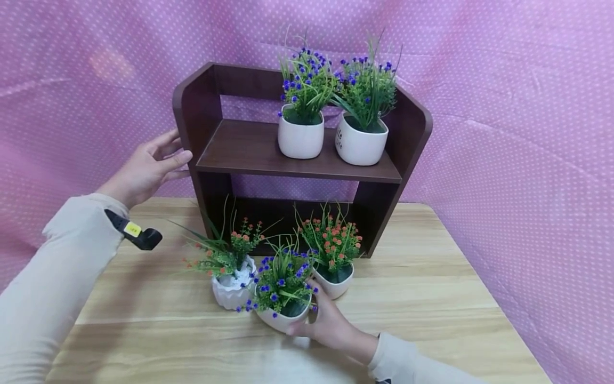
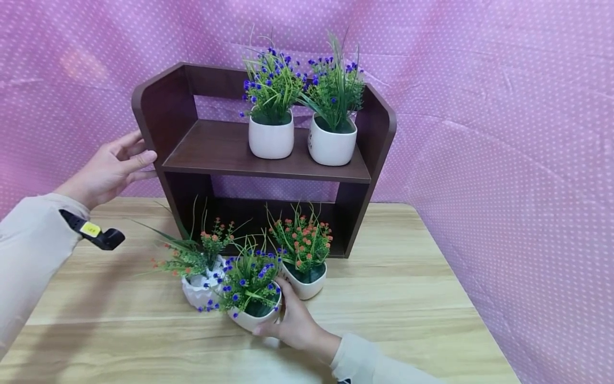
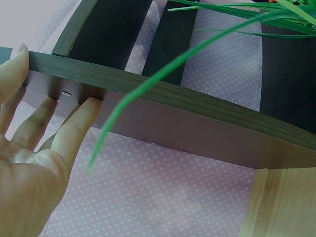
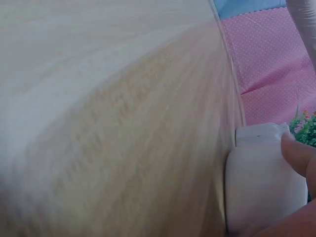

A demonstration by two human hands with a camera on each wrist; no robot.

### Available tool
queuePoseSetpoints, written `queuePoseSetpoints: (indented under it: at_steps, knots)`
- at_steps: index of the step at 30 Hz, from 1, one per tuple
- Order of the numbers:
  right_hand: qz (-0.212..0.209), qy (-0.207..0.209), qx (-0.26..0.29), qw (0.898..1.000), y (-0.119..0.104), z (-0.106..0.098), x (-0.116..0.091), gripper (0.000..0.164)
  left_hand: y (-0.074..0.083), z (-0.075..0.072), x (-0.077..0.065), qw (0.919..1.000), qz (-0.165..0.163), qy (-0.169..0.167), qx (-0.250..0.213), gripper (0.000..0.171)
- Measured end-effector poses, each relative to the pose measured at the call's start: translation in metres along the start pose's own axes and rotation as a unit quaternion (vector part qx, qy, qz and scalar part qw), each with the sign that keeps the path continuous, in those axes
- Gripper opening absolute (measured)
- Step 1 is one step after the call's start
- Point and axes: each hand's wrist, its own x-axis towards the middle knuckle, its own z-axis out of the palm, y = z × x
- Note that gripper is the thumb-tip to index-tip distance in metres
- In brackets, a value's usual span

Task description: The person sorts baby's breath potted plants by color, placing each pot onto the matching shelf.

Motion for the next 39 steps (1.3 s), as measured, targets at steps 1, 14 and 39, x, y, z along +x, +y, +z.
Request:
queuePoseSetpoints:
  at_steps: [1, 14, 39]
  knots:
    - [0.006, 0.004, 0.006, 1.000, 0.000, 0.002, 0.000, 0.099, 0.001, 0.000, 0.000, 1.0000, -0.002, 0.000, 0.002, 0.062]
    - [0.012, 0.042, 0.022, 0.999, 0.003, 0.006, 0.006, 0.092, 0.005, 0.001, 0.000, 1.0000, -0.002, 0.000, 0.004, 0.062]
    - [-0.061, 0.071, 0.053, 0.994, -0.079, -0.026, -0.021, 0.074, -0.001, 0.001, -0.001, 0.9999, -0.004, 0.006, 0.010, 0.064]
